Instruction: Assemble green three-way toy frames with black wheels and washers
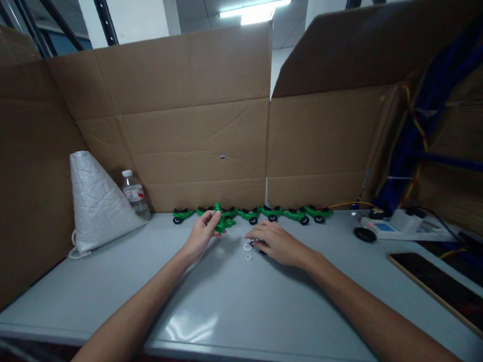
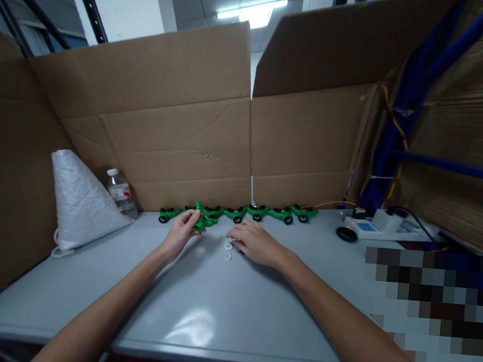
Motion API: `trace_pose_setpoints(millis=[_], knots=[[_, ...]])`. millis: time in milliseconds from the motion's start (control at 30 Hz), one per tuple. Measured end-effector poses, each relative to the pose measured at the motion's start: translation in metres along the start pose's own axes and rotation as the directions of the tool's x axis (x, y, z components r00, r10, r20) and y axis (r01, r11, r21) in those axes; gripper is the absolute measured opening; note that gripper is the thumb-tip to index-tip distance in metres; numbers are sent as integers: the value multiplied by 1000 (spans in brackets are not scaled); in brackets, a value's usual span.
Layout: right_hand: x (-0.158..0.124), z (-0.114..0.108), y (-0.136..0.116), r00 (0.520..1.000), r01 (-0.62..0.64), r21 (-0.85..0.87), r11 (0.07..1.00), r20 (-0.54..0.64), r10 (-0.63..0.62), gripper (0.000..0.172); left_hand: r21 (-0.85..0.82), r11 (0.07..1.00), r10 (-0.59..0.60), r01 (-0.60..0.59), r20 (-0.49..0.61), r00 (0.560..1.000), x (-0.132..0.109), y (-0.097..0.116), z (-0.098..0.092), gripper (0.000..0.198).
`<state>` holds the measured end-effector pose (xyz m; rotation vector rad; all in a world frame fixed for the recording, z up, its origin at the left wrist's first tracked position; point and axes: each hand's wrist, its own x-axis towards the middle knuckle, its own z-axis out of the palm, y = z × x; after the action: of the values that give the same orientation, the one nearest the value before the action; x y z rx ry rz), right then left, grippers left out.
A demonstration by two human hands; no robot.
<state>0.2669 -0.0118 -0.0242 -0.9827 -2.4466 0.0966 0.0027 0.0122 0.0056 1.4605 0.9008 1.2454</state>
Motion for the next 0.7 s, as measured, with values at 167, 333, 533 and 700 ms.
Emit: trace_pose_setpoints(millis=[167, 333, 533, 700], knots=[[-3, -3, 11, 998, -39, -33, 999, -45, 37, 23, 43, 999, 6, -6, 4, 1000, 1, -6, -1, 51], [-2, -8, 9, 998, -51, -56, 997, -30, 50, 23, 70, 997, 15, -13, -29, 999, 1, -8, -1, 56], [-1, -9, 11, 996, -80, -60, 995, -35, 78, 17, 79, 996, 31, -29, -26, 999, 2, -8, -3, 54], [0, -6, 9, 996, -92, -49, 995, 12, 93, 18, 124, 991, 49, -47, -13, 999, 3, -7, -4, 54]])
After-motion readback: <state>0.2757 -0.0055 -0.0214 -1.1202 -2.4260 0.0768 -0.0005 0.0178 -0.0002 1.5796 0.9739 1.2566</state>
